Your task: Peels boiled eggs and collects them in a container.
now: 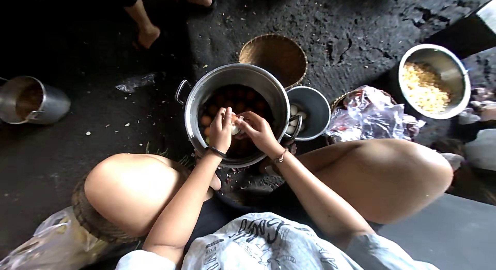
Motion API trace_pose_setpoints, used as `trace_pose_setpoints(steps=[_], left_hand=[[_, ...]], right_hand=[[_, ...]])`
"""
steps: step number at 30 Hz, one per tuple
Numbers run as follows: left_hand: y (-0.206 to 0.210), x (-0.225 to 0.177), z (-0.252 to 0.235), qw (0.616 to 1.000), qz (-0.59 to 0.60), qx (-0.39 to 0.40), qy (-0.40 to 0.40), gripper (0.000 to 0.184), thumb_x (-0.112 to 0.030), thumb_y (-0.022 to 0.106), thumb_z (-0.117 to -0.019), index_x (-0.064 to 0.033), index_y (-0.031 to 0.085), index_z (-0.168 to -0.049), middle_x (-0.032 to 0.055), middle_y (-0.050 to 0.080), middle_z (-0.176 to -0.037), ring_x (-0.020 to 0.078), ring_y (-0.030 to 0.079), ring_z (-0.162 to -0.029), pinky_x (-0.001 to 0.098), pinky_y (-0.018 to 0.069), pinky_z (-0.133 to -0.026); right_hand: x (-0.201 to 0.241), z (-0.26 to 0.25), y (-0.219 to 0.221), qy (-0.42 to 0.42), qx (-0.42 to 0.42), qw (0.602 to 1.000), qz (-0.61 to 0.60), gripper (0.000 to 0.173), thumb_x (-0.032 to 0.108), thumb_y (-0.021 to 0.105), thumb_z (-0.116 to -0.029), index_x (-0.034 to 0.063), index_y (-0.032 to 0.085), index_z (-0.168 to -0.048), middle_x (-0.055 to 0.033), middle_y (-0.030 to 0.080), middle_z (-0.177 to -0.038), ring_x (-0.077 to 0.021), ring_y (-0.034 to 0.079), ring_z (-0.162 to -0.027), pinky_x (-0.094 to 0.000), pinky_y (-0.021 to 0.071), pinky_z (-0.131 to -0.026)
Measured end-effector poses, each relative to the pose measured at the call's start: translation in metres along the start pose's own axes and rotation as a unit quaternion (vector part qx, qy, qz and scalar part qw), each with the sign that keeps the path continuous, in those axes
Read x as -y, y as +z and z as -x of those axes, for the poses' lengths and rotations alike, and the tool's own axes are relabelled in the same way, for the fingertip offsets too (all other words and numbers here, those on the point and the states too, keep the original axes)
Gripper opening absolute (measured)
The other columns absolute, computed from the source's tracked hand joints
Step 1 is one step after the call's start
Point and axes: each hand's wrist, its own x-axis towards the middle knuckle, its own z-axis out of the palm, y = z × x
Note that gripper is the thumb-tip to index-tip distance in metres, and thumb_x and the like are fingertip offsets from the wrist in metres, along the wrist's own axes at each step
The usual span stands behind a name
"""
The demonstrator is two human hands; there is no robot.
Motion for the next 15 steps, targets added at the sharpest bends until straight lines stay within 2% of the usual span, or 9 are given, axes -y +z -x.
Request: trace_pose_setpoints(steps=[2, 3, 4, 5, 7, 10, 11, 13, 15], left_hand=[[-0.001, -0.006, 0.0, 1.0, 0.003, 0.024, -0.017, 0.051, -0.049, 0.031, -0.11, -0.01, 0.06, -0.125, 0.0096, 0.066, -0.107, 0.0205, 0.064, -0.095, 0.0439, 0.0533, -0.084], [0.0, -0.006, 0.0, 0.999, 0.006, 0.034, -0.019, 0.047, -0.048, 0.036, -0.1094, -0.0094, 0.057, -0.128, 0.0107, 0.064, -0.107, 0.0208, 0.064, -0.093, 0.0429, 0.0539, -0.083], [0.003, -0.005, -0.001, 0.999, 0.017, 0.029, -0.016, 0.041, -0.044, 0.042, -0.1092, -0.008, 0.054, -0.126, 0.0106, 0.062, -0.099, 0.0189, 0.061, -0.084, 0.0387, 0.053, -0.077], [0.006, -0.004, -0.002, 0.999, 0.036, 0.022, -0.01, 0.036, -0.037, 0.046, -0.1093, -0.0051, 0.054, -0.124, 0.0103, 0.06, -0.095, 0.017, 0.059, -0.08, 0.0356, 0.0518, -0.075], [0.009, -0.004, -0.001, 0.998, 0.062, 0.015, -0.006, 0.033, -0.031, 0.045, -0.1098, -0.0028, 0.054, -0.124, 0.0093, 0.058, -0.089, 0.0144, 0.056, -0.074, 0.0323, 0.05, -0.071], [0.01, -0.003, 0.004, 0.997, 0.08, 0.017, -0.011, 0.037, -0.041, 0.039, -0.11, -0.0109, 0.053, -0.126, 0.0055, 0.055, -0.084, 0.0119, 0.053, -0.065, 0.0288, 0.0484, -0.06], [0.011, -0.004, 0.004, 0.996, 0.083, 0.014, -0.013, 0.039, -0.042, 0.037, -0.1102, -0.0107, 0.053, -0.127, 0.0058, 0.057, -0.086, 0.0119, 0.055, -0.068, 0.0293, 0.05, -0.063], [0.012, -0.002, 0.001, 0.995, 0.095, 0.006, -0.017, 0.041, -0.038, 0.034, -0.1116, -0.0049, 0.052, -0.129, 0.0083, 0.061, -0.094, 0.0132, 0.061, -0.081, 0.0328, 0.0532, -0.077], [0.014, 0.001, 0.0, 0.994, 0.111, -0.002, -0.021, 0.043, -0.038, 0.031, -0.1121, -0.0037, 0.05, -0.13, 0.0077, 0.061, -0.095, 0.012, 0.06, -0.082, 0.0319, 0.0526, -0.078]], right_hand=[[0.0, 0.0, 0.001, -0.023, 0.003, 1.0, 0.017, 0.03, 0.023, 0.056, -0.1069, 0.0044, 0.059, -0.131, -0.0126, 0.07, -0.104, -0.0173, 0.073, -0.076, -0.0348, 0.0654, -0.068], [0.001, 0.0, 0.002, -0.033, -0.001, 0.999, 0.036, 0.03, 0.022, 0.055, -0.107, 0.0045, 0.059, -0.131, -0.0125, 0.07, -0.103, -0.0158, 0.072, -0.074, -0.0332, 0.064, -0.068], [0.002, 0.001, 0.002, -0.04, -0.002, 0.998, 0.052, 0.029, 0.02, 0.054, -0.1076, 0.0042, 0.058, -0.132, -0.0126, 0.07, -0.103, -0.0147, 0.071, -0.074, -0.0319, 0.0627, -0.068], [0.003, 0.001, 0.001, -0.043, -0.003, 0.997, 0.063, 0.029, 0.018, 0.051, -0.1082, 0.0038, 0.058, -0.133, -0.0128, 0.069, -0.103, -0.0139, 0.07, -0.074, -0.0311, 0.0619, -0.068], [0.004, 0.003, 0.0, -0.042, -0.003, 0.996, 0.074, 0.029, 0.013, 0.047, -0.1085, 0.0042, 0.057, -0.134, -0.0122, 0.068, -0.106, -0.0127, 0.068, -0.074, -0.0299, 0.0608, -0.068], [0.003, 0.001, 0.001, -0.034, -0.006, 0.997, 0.066, 0.028, 0.002, 0.047, -0.105, 0.0031, 0.056, -0.132, -0.0137, 0.069, -0.102, -0.0156, 0.068, -0.071, -0.032, 0.0605, -0.066], [0.003, 0.001, 0.0, -0.02, -0.003, 0.999, 0.05, 0.028, 0.006, 0.044, -0.1071, 0.0037, 0.057, -0.132, -0.0137, 0.069, -0.102, -0.0161, 0.069, -0.072, -0.033, 0.0608, -0.066], [0.002, 0.001, -0.001, 0.002, 0.01, 1.0, -0.004, 0.033, 0.021, 0.038, -0.1106, 0.0082, 0.057, -0.134, -0.0111, 0.069, -0.101, -0.0154, 0.07, -0.074, -0.0328, 0.0625, -0.067], [-0.002, 0.0, 0.0, -0.019, 0.018, 1.0, -0.006, 0.033, 0.025, 0.053, -0.1067, 0.0084, 0.057, -0.135, -0.0106, 0.069, -0.103, -0.0148, 0.07, -0.077, -0.0325, 0.0618, -0.07]])
